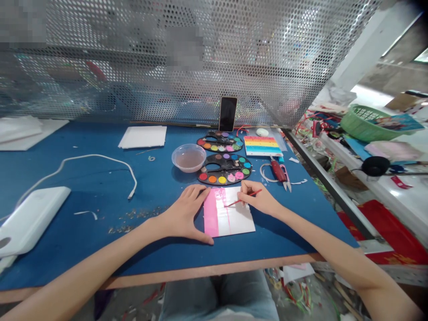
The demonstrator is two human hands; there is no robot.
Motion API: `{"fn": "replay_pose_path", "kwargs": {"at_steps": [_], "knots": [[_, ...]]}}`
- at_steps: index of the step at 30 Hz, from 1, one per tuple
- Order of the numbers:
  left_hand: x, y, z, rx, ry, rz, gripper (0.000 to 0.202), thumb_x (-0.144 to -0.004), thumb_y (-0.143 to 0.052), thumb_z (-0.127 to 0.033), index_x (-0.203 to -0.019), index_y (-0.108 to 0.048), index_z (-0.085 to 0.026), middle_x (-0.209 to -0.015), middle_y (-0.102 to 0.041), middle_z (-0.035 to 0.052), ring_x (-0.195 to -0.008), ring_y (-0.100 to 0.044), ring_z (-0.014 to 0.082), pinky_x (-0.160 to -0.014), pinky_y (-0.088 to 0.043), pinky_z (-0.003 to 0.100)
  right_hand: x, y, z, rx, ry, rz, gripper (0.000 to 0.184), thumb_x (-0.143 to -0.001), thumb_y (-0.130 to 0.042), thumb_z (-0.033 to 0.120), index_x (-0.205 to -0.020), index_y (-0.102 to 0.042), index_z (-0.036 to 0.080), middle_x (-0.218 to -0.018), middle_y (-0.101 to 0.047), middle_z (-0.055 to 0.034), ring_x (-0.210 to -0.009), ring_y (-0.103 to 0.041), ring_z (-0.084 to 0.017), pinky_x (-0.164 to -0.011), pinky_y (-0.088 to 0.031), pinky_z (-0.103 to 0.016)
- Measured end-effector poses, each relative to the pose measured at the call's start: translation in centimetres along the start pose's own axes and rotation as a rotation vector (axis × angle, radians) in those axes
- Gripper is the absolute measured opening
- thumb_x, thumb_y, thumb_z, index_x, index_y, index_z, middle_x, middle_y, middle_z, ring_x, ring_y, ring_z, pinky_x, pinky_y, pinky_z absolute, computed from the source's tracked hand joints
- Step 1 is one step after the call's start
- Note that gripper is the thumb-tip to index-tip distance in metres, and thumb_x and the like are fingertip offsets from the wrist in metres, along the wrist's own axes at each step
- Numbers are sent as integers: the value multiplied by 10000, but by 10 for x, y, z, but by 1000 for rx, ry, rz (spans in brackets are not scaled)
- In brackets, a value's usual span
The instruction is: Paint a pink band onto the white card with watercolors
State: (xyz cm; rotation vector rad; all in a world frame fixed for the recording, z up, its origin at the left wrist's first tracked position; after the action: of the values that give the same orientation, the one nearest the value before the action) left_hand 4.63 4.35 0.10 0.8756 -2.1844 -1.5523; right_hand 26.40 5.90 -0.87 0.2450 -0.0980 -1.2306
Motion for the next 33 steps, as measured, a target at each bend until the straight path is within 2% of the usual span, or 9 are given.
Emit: {"fn": "replay_pose_path", "kwargs": {"at_steps": [10,33], "knots": [[0,0,1,31,3,-11,1197,-561,-742,-771,-1508,-296,-190,-1423,-393,185,-1331,-359,432,-1126,-294,616,1,3,3,11,0,-20,295,-854,-646,313,-675,-430,219,-592,-609,34,-557,-585,-128,-587,-439,-259],[0,0,-1,-24,7,14,1211,-569,-717,-795,-1498,-293,-145,-1425,-387,207,-1339,-353,427,-1125,-302,612,1,-2,1,-8,13,-15,338,-892,-650,403,-709,-436,216,-635,-604,25,-594,-570,-127,-601,-424,-265]]}}
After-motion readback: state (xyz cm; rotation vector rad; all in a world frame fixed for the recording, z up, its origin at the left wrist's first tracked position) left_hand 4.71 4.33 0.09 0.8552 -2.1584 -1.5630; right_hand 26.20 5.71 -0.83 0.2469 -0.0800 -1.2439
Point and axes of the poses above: each hand's wrist, its own x-axis away from the middle knuckle, its own y-axis out of the back of the hand, z = x × y, the point moved 6 cm from there along -x, towards the middle knuckle
